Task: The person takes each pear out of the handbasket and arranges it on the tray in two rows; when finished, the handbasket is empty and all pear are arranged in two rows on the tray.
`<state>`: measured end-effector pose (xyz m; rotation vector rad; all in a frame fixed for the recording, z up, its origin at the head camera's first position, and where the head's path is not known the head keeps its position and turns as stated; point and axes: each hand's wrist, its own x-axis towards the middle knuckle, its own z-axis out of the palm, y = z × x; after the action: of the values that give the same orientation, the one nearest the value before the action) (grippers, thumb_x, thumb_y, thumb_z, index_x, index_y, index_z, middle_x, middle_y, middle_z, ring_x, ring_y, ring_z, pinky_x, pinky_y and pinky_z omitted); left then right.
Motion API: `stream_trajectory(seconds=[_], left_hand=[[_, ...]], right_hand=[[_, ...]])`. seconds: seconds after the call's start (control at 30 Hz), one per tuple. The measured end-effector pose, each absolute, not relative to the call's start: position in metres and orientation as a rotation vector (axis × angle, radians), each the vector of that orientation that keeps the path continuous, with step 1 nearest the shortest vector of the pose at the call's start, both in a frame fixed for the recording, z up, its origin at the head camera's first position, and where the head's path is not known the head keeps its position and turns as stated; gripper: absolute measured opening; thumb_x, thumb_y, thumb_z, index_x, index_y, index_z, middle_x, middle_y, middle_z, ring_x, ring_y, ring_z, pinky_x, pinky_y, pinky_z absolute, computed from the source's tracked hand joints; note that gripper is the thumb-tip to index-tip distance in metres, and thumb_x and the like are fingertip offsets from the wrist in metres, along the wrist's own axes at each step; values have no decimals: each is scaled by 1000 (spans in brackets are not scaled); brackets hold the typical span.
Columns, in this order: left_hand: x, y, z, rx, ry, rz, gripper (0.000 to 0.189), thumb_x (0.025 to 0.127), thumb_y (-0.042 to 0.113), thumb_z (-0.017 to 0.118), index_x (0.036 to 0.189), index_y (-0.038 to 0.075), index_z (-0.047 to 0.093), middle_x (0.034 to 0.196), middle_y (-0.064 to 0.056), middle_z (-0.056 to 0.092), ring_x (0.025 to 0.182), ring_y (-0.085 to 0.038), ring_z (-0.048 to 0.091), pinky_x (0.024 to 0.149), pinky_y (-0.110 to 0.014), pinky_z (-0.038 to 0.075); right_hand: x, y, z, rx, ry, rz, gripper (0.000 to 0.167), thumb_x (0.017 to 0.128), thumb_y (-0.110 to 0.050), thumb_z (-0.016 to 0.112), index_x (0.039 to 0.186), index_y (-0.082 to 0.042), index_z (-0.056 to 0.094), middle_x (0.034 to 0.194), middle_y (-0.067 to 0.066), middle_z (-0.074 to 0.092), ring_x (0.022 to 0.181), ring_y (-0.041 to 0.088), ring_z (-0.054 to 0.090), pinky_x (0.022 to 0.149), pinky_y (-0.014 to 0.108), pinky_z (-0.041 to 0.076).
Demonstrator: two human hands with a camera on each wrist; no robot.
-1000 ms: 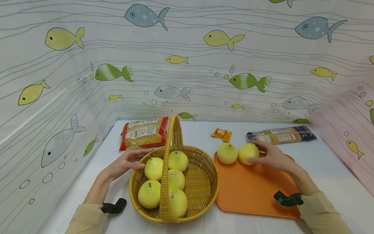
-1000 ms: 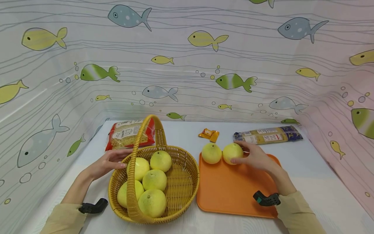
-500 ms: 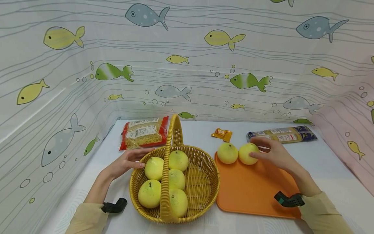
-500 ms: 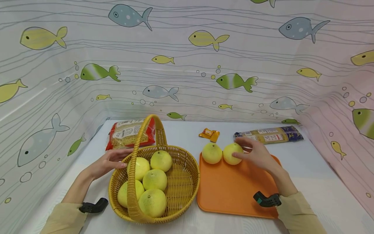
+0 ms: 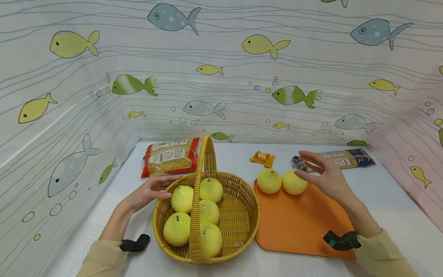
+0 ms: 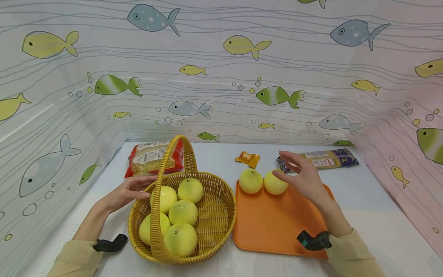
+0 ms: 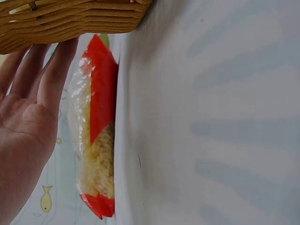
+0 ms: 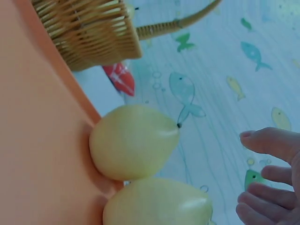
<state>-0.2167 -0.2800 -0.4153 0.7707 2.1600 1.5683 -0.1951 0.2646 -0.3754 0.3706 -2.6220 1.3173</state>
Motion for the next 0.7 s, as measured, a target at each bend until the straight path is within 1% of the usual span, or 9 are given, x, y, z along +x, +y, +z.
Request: stream_trajectory(seconds=[0.1, 0.2, 0.3, 0.37, 0.4, 0.47, 0.57, 0.6, 0.7], left_hand=[[-216, -280, -415, 764, 2165, 1565, 59, 94, 10, 58, 150, 3, 43, 150, -26, 46, 126, -6, 57, 97, -26, 49], [-216, -279, -415, 763, 2168, 1561, 59, 94, 10, 58, 150, 3, 43, 150, -25, 45, 126, -5, 57, 97, -26, 49], [-215, -279, -414, 765, 2166, 1560, 59, 94, 11, 58, 151, 3, 43, 151, -25, 45, 126, -6, 56, 97, -26, 49], [-215, -280, -414, 764, 2167, 1561, 59, 94, 11, 58, 150, 4, 43, 150, -24, 46, 126, -6, 56, 97, -26, 49], [-214, -280, -414, 762, 2168, 1561, 59, 94, 11, 58, 150, 4, 44, 150, -24, 46, 126, -6, 56, 97, -26, 49], [-214, -280, -414, 760, 2170, 1565, 58, 94, 11, 58, 150, 4, 44, 150, -23, 46, 126, -6, 56, 97, -26, 49], [-214, -281, -414, 760, 2164, 1569, 58, 95, 10, 58, 150, 4, 44, 150, -22, 47, 127, -6, 56, 98, -26, 48], [-214, -281, -415, 762, 2161, 1570, 57, 95, 10, 58, 150, 4, 44, 150, -22, 47, 127, -6, 56, 98, -26, 48], [-215, -281, -415, 765, 2160, 1567, 57, 95, 9, 57, 151, 5, 44, 151, -22, 47, 127, -7, 56, 98, -27, 48]], right_hand=[[-193, 261, -373, 404, -2584, 1326, 62, 90, -27, 75, 146, -15, 51, 141, 14, 56, 124, 10, 60, 89, 7, 45], [-191, 259, -371, 441, -2559, 1328, 62, 90, -24, 76, 145, -12, 51, 140, 14, 56, 117, -10, 55, 91, 8, 44], [-190, 256, -370, 465, -2545, 1324, 62, 89, -22, 77, 145, -10, 52, 139, 15, 56, 117, -13, 53, 93, 10, 45], [-190, 253, -370, 467, -2539, 1331, 63, 89, -22, 77, 145, -10, 51, 140, 14, 56, 119, -10, 53, 94, 11, 45], [-189, 251, -370, 465, -2535, 1343, 63, 89, -21, 77, 145, -11, 52, 140, 13, 56, 122, -6, 54, 95, 11, 45], [-187, 246, -369, 470, -2538, 1359, 62, 89, -21, 77, 145, -12, 52, 142, 12, 55, 128, 6, 55, 96, 12, 45], [-184, 238, -368, 486, -2548, 1395, 62, 89, -22, 77, 146, -14, 51, 144, 10, 54, 133, 27, 53, 98, 13, 43], [-183, 235, -368, 494, -2550, 1411, 62, 89, -22, 77, 146, -15, 51, 145, 10, 53, 134, 30, 51, 99, 13, 43], [-182, 225, -366, 530, -2552, 1451, 62, 90, -21, 76, 146, -15, 50, 147, 10, 52, 137, 32, 48, 100, 12, 41]])
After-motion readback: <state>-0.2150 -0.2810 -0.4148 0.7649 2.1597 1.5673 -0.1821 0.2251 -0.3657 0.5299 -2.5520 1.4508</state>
